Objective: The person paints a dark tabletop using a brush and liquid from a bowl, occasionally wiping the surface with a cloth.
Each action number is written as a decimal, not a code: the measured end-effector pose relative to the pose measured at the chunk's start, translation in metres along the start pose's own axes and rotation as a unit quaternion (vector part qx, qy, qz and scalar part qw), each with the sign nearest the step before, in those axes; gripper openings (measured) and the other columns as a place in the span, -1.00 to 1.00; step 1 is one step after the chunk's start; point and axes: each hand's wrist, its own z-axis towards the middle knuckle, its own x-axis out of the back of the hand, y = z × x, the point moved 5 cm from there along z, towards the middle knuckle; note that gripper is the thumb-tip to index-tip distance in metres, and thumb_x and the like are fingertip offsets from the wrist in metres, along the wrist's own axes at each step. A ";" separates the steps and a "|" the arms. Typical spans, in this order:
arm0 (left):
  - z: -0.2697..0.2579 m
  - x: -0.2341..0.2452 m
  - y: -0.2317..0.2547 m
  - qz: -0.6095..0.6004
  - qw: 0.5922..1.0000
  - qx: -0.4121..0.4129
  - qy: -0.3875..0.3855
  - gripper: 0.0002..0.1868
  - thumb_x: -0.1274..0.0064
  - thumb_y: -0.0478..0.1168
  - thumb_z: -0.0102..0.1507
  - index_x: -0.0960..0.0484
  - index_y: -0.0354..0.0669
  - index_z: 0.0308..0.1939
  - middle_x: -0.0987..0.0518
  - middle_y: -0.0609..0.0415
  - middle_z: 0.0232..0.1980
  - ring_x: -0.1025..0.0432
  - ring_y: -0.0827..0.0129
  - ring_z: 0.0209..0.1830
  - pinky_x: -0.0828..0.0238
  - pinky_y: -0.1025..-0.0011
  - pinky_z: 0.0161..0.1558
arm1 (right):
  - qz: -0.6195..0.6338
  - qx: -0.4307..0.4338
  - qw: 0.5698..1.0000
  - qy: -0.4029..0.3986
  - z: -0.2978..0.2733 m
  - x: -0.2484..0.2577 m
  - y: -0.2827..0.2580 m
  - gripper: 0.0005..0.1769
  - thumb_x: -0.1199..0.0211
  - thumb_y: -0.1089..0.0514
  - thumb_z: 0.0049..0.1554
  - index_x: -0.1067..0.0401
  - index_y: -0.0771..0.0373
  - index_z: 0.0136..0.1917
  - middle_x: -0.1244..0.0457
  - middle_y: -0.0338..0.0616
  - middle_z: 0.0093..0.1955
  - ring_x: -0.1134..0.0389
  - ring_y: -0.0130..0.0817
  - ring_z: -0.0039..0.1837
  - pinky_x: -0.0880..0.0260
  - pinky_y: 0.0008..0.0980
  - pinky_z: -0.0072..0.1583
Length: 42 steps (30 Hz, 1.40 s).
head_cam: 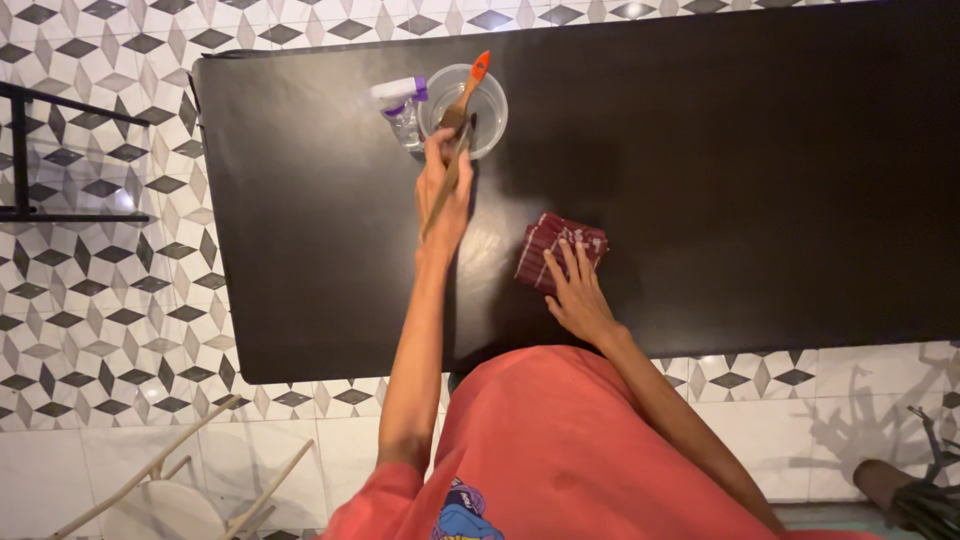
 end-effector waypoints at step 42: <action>0.015 0.047 -0.053 -0.036 0.991 0.069 0.112 -0.83 -0.12 -0.26 0.35 -0.69 -0.33 -0.19 -0.58 0.17 -0.44 -0.39 0.59 -0.47 -0.33 0.53 -0.37 | 0.028 0.004 0.999 0.030 0.002 -0.002 0.005 -0.04 -0.30 0.16 0.09 0.08 0.19 0.65 0.26 0.22 0.68 0.32 0.31 0.69 0.15 0.15 0.60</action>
